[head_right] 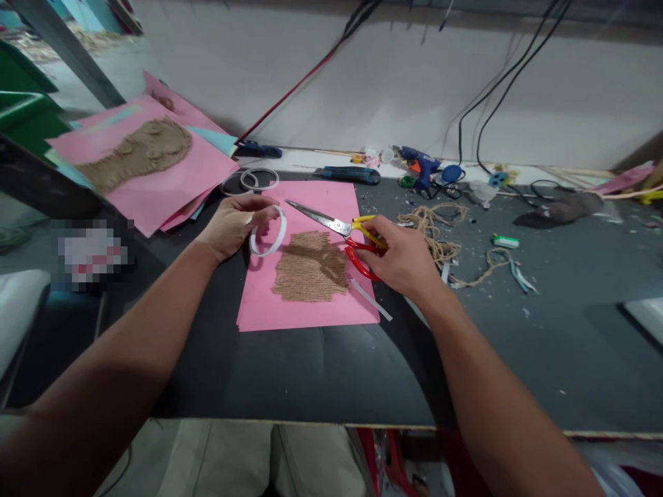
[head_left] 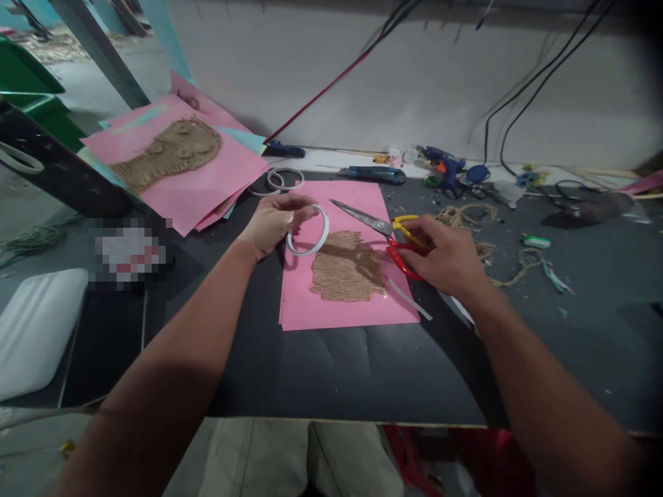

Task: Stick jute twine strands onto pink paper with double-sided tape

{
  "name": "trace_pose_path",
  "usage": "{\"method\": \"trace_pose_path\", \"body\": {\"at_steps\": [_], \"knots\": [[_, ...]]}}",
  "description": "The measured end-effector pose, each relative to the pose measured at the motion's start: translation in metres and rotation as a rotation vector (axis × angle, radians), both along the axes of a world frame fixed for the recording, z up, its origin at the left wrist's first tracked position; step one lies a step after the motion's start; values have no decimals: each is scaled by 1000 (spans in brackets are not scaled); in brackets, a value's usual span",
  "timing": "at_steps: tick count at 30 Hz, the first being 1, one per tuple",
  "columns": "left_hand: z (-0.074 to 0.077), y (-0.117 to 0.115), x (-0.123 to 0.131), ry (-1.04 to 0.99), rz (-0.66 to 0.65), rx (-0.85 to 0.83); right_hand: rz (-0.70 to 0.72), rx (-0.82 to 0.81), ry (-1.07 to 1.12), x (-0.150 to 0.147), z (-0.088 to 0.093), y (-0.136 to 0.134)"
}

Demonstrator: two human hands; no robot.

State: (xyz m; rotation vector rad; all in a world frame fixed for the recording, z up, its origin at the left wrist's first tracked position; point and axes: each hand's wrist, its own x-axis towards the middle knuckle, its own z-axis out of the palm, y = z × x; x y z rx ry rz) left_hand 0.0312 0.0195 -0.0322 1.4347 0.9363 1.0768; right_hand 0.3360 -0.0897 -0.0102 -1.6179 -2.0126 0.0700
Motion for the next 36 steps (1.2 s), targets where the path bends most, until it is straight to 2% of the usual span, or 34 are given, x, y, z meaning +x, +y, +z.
{"method": "trace_pose_path", "body": {"at_steps": [5, 7, 11, 14, 19, 24, 28, 36], "knots": [[-3, 5, 1, 178, 246, 190, -39, 25, -53, -1, -4, 1], [0, 3, 3, 233, 280, 287, -59, 14, -73, -2, -5, 0], [10, -5, 9, 325, 131, 523, -71, -15, -112, -3, -8, 0], [11, -8, 14, 422, 47, 663, -69, -27, -116, -3, -10, 1], [3, -6, 18, 443, -69, 717, -72, -47, -112, -4, -10, 1], [1, -2, 18, 472, -60, 790, -81, -71, -146, -4, -9, 1], [-3, 0, 20, 505, -118, 782, -74, -95, -192, -6, -9, 1], [-4, -3, 23, 555, -112, 817, -63, -103, -208, -7, -9, 0]]}}
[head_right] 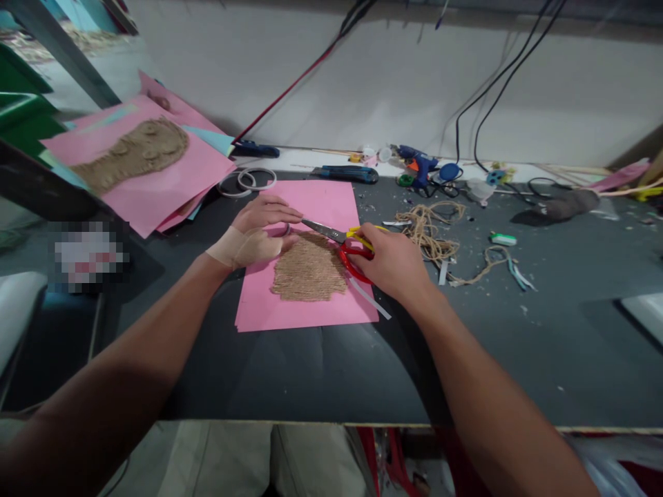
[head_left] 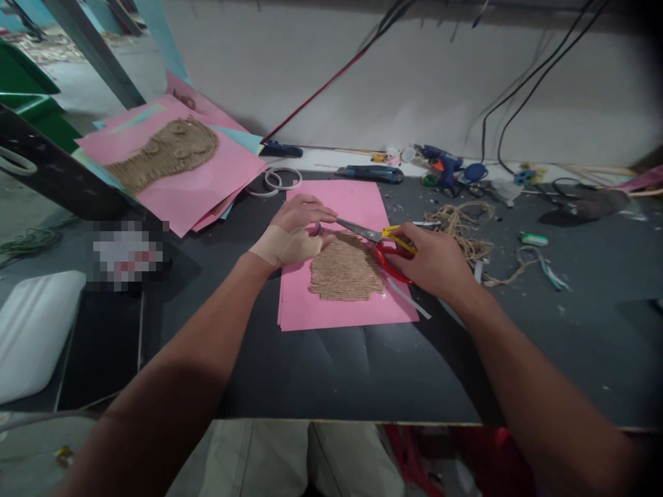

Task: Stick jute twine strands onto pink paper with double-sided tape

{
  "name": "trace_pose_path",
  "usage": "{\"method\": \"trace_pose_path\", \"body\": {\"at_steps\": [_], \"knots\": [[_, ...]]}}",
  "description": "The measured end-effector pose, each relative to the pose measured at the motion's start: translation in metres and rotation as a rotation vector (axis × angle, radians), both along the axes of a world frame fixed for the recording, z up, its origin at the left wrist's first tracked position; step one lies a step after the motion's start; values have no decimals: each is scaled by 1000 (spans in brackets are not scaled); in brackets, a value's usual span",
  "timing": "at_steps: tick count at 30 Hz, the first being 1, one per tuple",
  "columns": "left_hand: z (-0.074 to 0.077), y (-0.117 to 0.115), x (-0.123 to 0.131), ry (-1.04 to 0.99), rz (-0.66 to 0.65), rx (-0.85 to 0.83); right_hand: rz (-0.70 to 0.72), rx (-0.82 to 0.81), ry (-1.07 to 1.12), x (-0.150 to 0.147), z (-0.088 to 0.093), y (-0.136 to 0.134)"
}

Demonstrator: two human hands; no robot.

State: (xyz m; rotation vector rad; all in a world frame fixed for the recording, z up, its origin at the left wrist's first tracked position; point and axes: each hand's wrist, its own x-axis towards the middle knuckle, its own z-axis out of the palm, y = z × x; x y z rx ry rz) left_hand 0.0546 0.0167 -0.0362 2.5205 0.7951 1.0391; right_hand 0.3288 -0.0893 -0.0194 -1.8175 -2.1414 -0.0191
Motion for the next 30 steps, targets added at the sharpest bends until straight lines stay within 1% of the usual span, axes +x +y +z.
{"method": "trace_pose_path", "body": {"at_steps": [3, 6, 8, 10, 12, 15, 17, 19, 21, 22, 24, 26, 28, 30], "knots": [[3, -4, 0, -34, 13, -47, 4, -2, 2, -1, 1, -1], [6, -8, -1, -120, 46, -112, 4, 8, 1, -2, 3, -2], [8, -10, -2, -180, 44, -169, -19, 25, 5, -1, 3, -2], [8, -10, -4, -206, 43, -209, -91, 47, 34, 3, 2, 0], [7, -9, -5, -196, 41, -214, -203, 58, 79, 11, 0, 2], [4, -6, -4, -154, 22, -166, -353, 51, 96, 26, -5, 6], [2, -6, -1, -110, 5, -112, -398, 23, 68, 33, -7, 8], [3, -7, 3, -50, -5, -61, -394, 43, 23, 36, -6, 8], [4, -11, 7, -7, -20, -35, -328, 129, 6, 31, -1, 8], [6, -14, 9, -15, -21, -36, -278, 179, 31, 26, 1, 7], [10, -20, 13, -39, -103, -70, -167, 206, 172, 11, 5, 4], [14, -27, 16, -53, -202, -174, -88, 133, 396, -6, 6, 0], [19, -33, 18, -45, -271, -290, 4, 12, 657, -24, 2, -3], [24, -37, 19, -68, -329, -371, 55, -175, 984, -37, -4, -5]]}}
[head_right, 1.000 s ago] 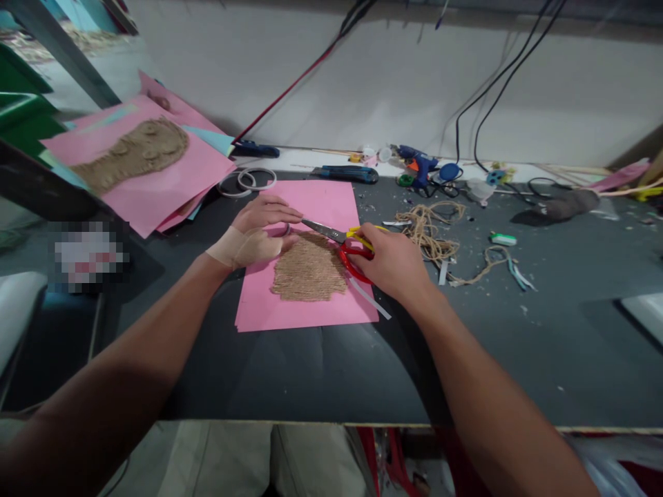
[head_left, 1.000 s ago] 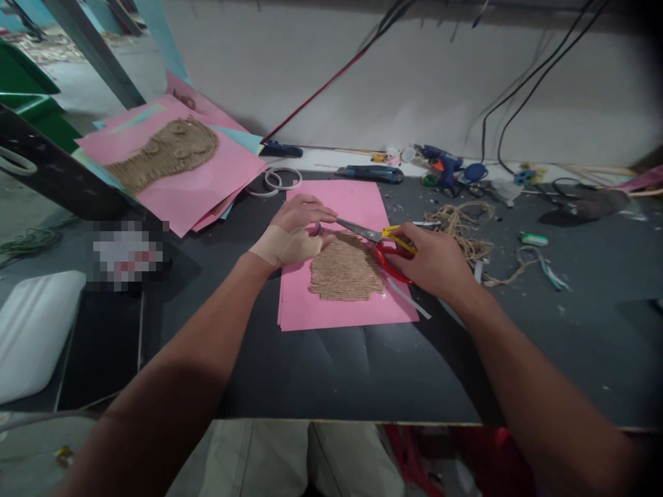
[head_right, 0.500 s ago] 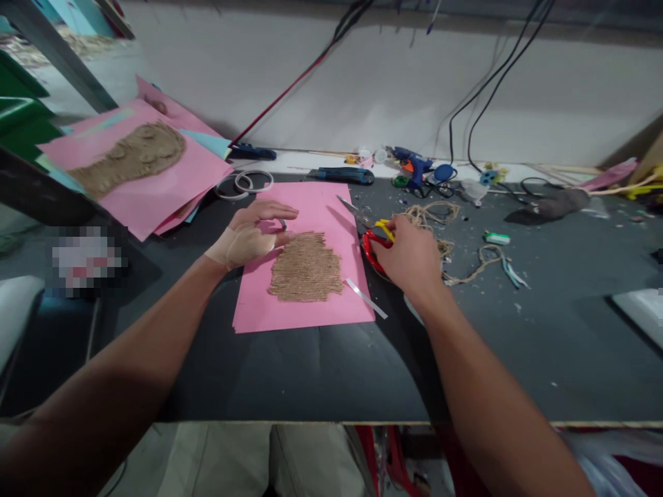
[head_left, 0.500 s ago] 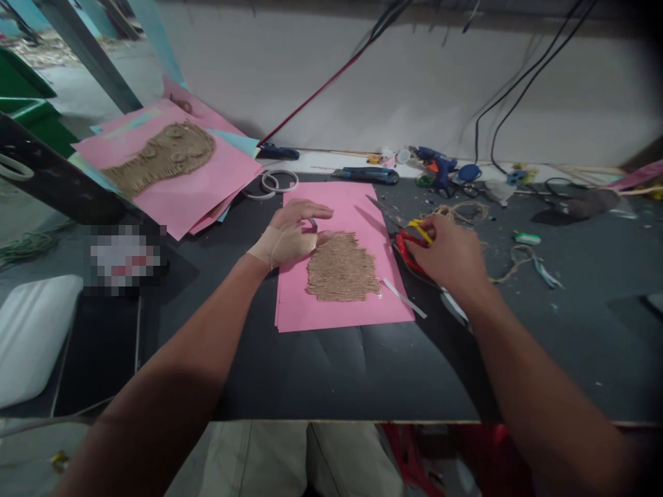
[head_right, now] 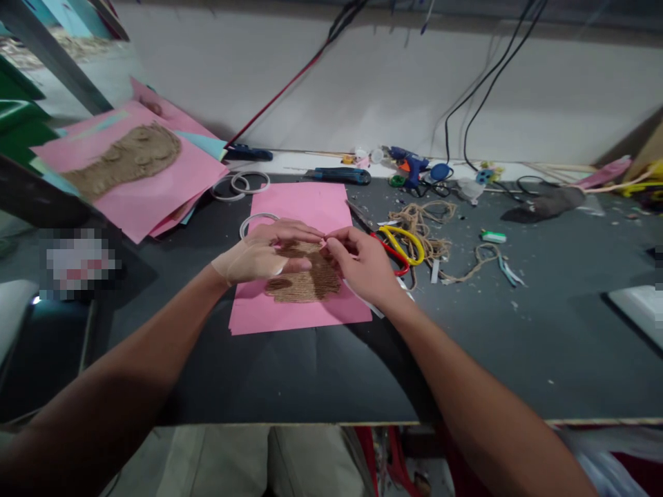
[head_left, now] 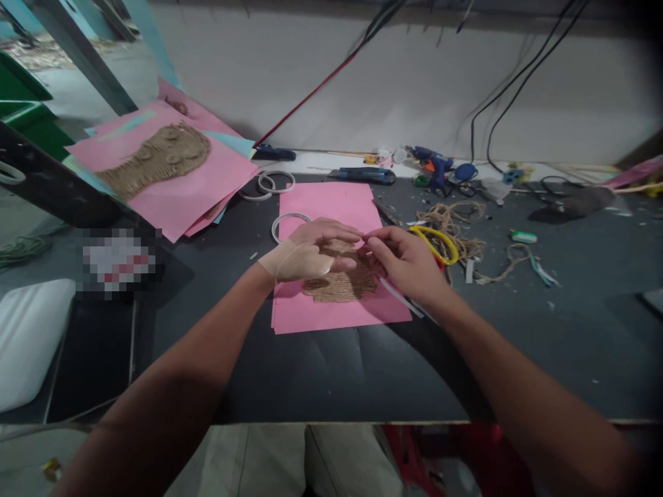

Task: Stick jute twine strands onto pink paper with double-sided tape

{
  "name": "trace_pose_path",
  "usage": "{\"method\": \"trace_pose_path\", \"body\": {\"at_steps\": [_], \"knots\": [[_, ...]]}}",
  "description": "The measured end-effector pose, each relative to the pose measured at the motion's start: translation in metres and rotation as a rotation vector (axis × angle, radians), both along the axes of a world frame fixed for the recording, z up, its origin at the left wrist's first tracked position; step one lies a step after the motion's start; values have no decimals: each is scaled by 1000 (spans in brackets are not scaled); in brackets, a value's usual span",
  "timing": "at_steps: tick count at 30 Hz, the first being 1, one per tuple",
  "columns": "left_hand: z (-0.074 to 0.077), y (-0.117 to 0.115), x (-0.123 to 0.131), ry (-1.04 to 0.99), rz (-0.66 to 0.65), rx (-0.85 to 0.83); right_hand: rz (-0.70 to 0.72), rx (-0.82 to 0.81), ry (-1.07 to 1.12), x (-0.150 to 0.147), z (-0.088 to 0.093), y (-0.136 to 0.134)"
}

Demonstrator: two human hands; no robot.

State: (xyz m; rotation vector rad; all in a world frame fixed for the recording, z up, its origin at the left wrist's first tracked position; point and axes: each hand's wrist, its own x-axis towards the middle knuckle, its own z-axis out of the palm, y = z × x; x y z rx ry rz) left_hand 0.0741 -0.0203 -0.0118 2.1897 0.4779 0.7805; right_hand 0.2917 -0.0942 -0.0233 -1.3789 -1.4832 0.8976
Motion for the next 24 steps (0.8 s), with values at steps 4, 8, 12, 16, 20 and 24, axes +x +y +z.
{"method": "trace_pose_path", "body": {"at_steps": [4, 8, 12, 16, 20, 24], "knots": [[8, -4, 1, -23, -57, -117, 28, -221, 458, -10, -6, 0], [10, -5, 2, -37, -109, -160, 37, -391, 718, -9, -1, 2], [9, -6, 3, -11, -111, -138, 42, -470, 795, -4, 1, 5], [5, -4, 3, -44, -109, -132, 24, -514, 813, -1, 2, 6], [-3, 1, 1, -47, -73, -82, -29, -477, 789, 1, 0, 6], [-9, 4, -1, -48, 110, -29, -82, -239, 535, 5, -10, 9]]}}
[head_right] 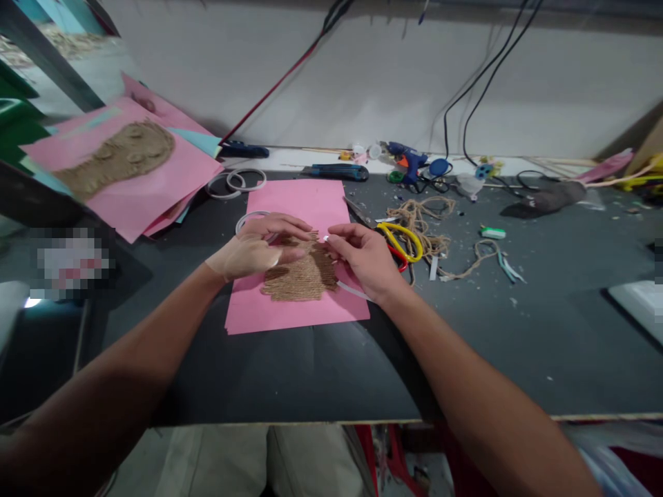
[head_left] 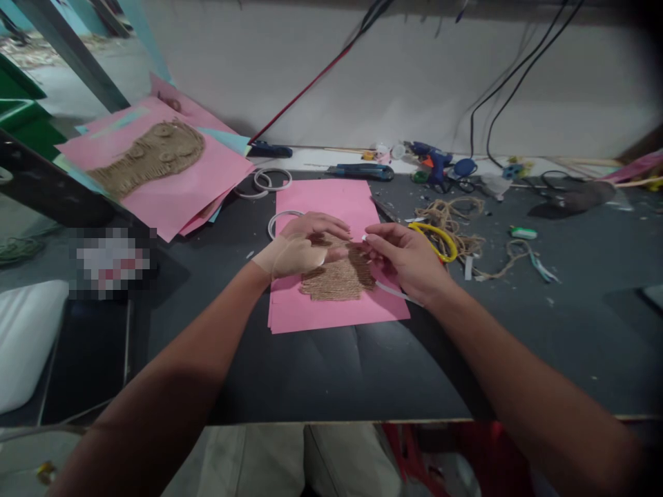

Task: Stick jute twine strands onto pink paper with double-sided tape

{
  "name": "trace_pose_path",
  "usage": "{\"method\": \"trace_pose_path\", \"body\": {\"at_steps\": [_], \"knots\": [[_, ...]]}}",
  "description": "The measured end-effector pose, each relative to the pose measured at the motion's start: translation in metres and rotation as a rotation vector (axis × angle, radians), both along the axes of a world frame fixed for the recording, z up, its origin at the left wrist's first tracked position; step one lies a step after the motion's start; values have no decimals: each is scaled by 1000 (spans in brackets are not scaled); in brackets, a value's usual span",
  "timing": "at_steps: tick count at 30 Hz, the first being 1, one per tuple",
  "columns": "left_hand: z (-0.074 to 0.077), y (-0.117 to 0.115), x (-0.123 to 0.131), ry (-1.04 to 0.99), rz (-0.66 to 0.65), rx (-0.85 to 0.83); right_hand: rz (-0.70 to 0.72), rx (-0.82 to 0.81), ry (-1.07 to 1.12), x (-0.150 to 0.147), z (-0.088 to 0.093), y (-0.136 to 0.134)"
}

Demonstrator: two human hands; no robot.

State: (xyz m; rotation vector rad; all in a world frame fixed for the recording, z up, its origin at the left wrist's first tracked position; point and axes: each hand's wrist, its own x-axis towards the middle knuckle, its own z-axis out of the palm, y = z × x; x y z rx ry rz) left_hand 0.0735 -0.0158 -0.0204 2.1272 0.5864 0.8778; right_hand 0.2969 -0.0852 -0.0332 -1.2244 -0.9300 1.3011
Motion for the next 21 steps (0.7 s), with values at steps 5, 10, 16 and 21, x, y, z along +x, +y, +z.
{"method": "trace_pose_path", "body": {"at_steps": [5, 10, 16, 21], "knots": [[-3, 2, 3, 2, 192, 111, -11, 165, -264, 4, -9, 5], [-3, -1, 6, 3, 181, 88, 71, 273, -354, -6, -2, -2], [0, -2, 3, 29, 154, -47, 123, 283, -443, -14, 4, -9], [-2, -2, 3, 27, 136, -13, 123, 270, -488, -13, 3, -8]]}}
